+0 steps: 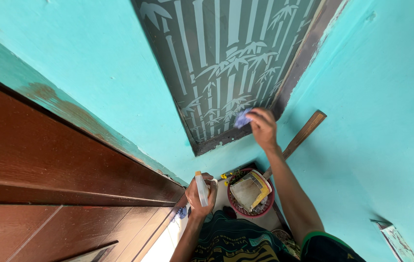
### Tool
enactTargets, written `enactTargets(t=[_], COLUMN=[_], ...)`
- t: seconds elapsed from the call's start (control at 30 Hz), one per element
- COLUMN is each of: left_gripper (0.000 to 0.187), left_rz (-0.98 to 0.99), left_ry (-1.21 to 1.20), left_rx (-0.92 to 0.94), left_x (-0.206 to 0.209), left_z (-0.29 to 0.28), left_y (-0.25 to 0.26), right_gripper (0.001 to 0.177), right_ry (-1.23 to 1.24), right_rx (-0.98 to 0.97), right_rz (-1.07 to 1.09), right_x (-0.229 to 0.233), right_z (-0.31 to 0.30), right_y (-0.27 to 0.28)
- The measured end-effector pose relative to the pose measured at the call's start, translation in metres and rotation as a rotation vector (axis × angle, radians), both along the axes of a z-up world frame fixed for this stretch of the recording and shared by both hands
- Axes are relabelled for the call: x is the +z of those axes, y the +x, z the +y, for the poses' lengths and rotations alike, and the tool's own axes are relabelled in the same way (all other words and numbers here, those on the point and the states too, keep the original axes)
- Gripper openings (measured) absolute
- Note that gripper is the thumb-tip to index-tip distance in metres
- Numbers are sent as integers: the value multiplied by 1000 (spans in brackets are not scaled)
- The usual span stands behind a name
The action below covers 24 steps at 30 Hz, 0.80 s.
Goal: The person cleans a frosted glass pane on a door by spraying it with liquid and wiping the surface repeatedly with a cloth.
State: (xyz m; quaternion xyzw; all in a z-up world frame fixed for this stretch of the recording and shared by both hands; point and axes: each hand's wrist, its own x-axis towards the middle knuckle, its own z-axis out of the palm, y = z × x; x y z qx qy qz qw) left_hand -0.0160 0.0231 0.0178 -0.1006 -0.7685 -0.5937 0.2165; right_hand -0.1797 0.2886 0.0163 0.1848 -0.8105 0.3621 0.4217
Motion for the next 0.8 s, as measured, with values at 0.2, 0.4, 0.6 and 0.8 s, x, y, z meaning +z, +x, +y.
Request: enactTargets(t=[0.2, 0.4, 0.6, 0.8], left_gripper=[21, 19, 21, 20], left_rz=[43, -10, 10, 53], left_ry=[-16, 28, -12, 9], left_rx=[-3, 20, -14, -38], left_x=[-4, -2, -4, -1], left_z=[-1, -5, -6, -1], left_y=[-4, -7, -12, -17], right_gripper=[33, 33, 39, 36], right_ry=[-391, -372, -730, -703], right_rx=[-231, -294, -330, -236], right_rz=[254, 219, -68, 211], right_x=[122, 34, -19, 104], right_z=[20, -9, -20, 2], right_y=[-40, -33, -18, -50])
